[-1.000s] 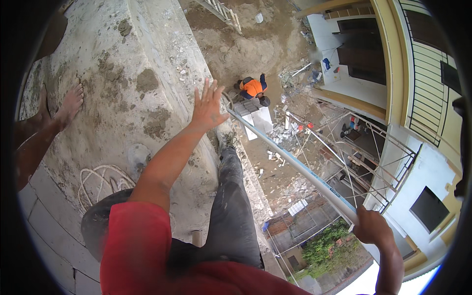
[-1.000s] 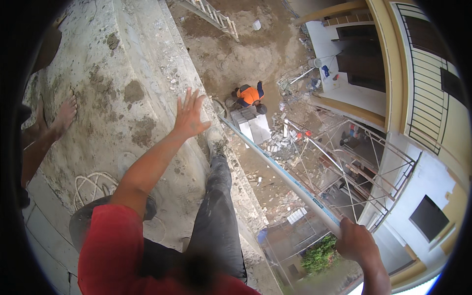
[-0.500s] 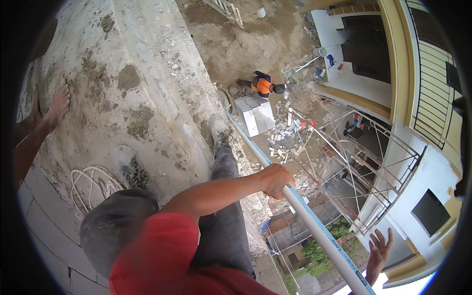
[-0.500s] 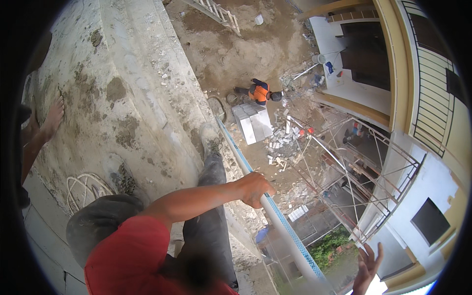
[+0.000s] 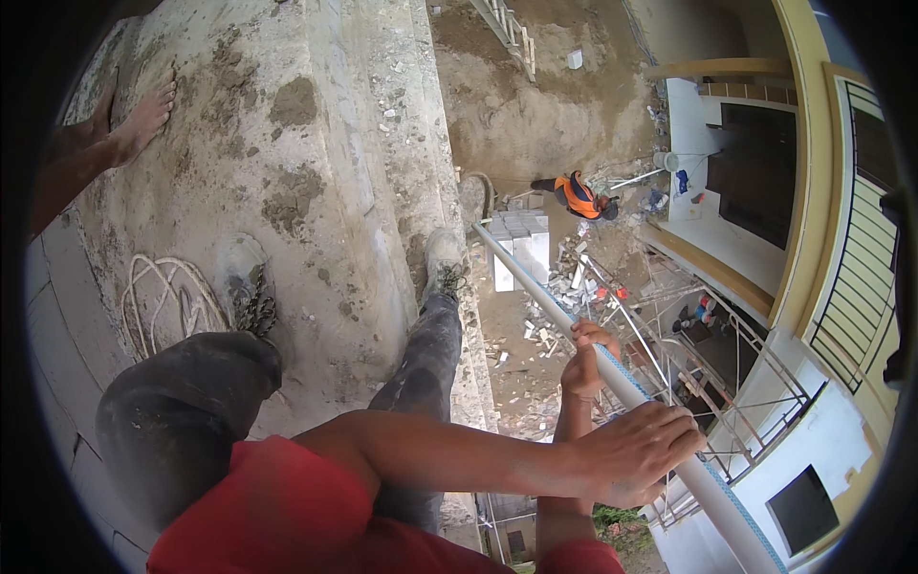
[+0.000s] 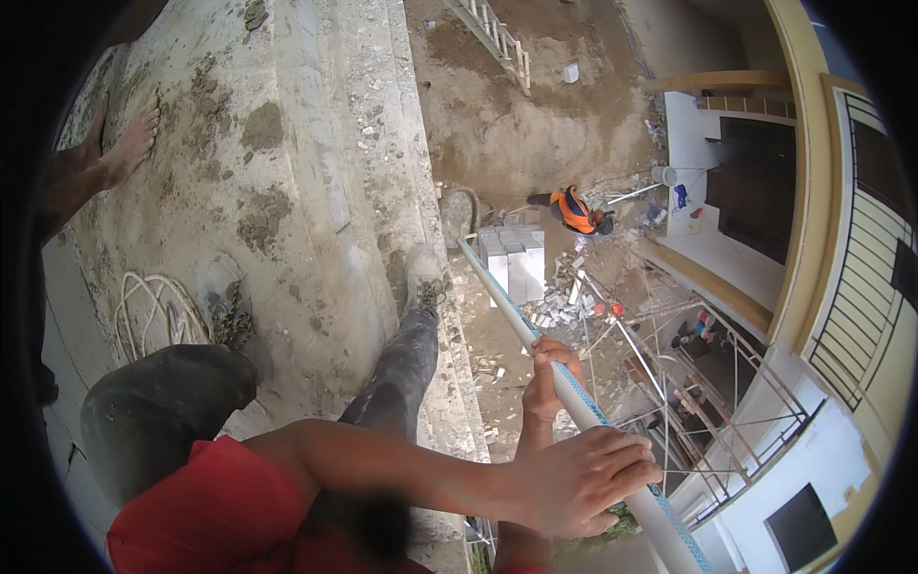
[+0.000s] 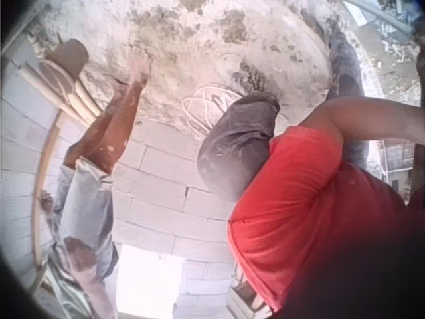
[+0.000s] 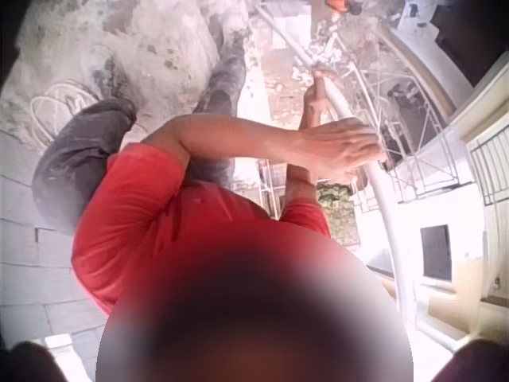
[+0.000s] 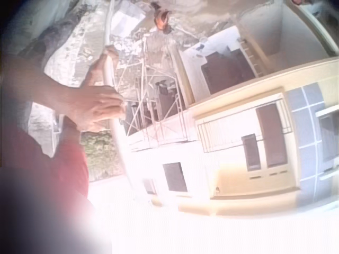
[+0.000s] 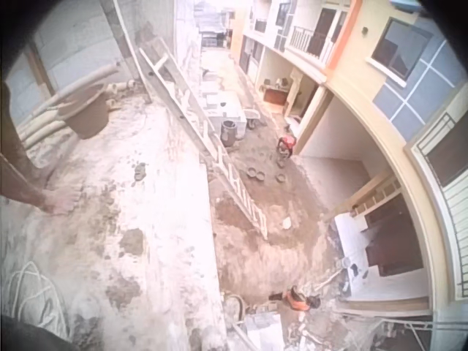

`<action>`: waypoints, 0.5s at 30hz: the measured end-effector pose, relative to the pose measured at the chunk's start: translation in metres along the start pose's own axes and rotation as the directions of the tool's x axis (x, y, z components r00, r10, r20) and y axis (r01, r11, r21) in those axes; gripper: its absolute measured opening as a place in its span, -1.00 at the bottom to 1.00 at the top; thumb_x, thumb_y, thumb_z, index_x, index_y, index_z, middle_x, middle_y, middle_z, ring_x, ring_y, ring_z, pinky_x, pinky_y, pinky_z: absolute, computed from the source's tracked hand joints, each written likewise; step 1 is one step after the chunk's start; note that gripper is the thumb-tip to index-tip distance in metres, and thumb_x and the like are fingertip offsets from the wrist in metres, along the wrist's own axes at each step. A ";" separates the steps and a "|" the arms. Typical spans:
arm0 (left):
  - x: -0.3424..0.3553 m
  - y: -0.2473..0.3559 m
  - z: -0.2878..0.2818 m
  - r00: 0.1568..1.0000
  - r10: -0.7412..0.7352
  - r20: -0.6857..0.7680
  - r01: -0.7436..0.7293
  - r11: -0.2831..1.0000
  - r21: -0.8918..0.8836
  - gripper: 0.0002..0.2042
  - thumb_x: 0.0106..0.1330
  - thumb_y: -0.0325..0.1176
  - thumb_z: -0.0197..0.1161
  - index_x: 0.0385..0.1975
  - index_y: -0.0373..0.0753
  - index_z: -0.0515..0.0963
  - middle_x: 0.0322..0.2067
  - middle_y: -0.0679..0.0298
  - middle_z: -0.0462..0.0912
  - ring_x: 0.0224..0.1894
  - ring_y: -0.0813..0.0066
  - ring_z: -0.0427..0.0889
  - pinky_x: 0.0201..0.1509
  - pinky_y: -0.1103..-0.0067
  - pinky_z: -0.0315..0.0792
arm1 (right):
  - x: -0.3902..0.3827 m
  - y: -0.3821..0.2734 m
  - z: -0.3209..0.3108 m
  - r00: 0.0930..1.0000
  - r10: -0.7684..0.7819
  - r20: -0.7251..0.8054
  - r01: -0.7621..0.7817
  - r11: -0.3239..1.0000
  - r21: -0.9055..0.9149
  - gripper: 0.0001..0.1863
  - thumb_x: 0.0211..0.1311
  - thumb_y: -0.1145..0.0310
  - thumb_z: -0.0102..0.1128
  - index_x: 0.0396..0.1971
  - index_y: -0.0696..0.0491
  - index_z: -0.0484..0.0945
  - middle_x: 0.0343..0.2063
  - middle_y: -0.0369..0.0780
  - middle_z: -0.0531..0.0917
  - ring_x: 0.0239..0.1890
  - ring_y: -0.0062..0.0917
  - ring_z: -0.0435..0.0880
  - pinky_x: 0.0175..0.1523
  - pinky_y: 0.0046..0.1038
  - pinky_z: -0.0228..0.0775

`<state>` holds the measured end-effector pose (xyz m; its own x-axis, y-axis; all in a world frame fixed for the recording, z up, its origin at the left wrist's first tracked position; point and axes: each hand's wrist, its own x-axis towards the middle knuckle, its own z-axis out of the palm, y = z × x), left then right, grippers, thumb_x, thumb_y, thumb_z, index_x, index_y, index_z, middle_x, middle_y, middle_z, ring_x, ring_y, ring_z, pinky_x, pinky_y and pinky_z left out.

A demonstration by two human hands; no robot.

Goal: The person repeatedly picks up white PVC pipes and lowers them from a rooftop to the ground below, where another worker receives them. The person handles the pipes one at a time, using both hands to guide them down the side of the building.

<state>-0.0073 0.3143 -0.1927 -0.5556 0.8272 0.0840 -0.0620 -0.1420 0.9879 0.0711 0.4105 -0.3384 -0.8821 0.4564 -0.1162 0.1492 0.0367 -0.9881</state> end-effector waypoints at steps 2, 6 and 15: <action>-0.031 -0.008 -0.013 0.948 0.191 -0.253 -0.192 0.981 0.023 -0.32 -0.03 -0.30 0.42 0.14 -0.21 0.26 0.18 0.01 0.31 0.33 -0.02 0.19 0.34 0.17 0.17 | 0.020 -0.045 -0.010 1.000 -0.011 0.007 0.011 1.000 0.011 -0.86 0.04 0.46 0.20 -0.50 0.14 0.40 -0.50 -0.11 0.54 -0.30 -0.31 0.53 0.12 -0.08 0.29; -0.100 -0.093 -0.059 0.890 -0.308 -0.336 0.377 0.912 0.160 -0.06 -0.02 -0.10 0.49 0.34 -0.16 0.05 0.36 -0.01 0.11 0.47 -0.07 -0.09 0.49 0.13 -0.05 | 0.027 -0.186 -0.008 0.938 -0.064 0.340 0.125 0.979 -0.162 -0.76 0.05 0.33 0.22 -0.57 0.09 0.34 -0.56 -0.14 0.49 -0.38 -0.33 0.50 0.03 -0.12 0.29; -0.043 -0.136 -0.038 0.929 -0.042 -0.367 0.148 0.953 0.265 -0.14 -0.11 -0.07 0.52 0.25 -0.17 0.27 0.28 0.03 0.30 0.42 0.12 0.14 0.44 0.15 0.00 | -0.060 -0.581 0.026 0.824 -0.101 0.557 0.295 0.916 -0.271 -0.60 0.20 0.18 0.18 -0.09 0.14 0.38 -0.35 -0.01 0.61 -0.30 -0.18 0.64 -0.19 -0.13 0.45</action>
<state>-0.0062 0.2770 -0.3351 -0.8180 0.5750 -0.0116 0.0783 0.1314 0.9882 0.0258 0.3382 0.2400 -0.9911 -0.1227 -0.0521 -0.0028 0.4097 -0.9122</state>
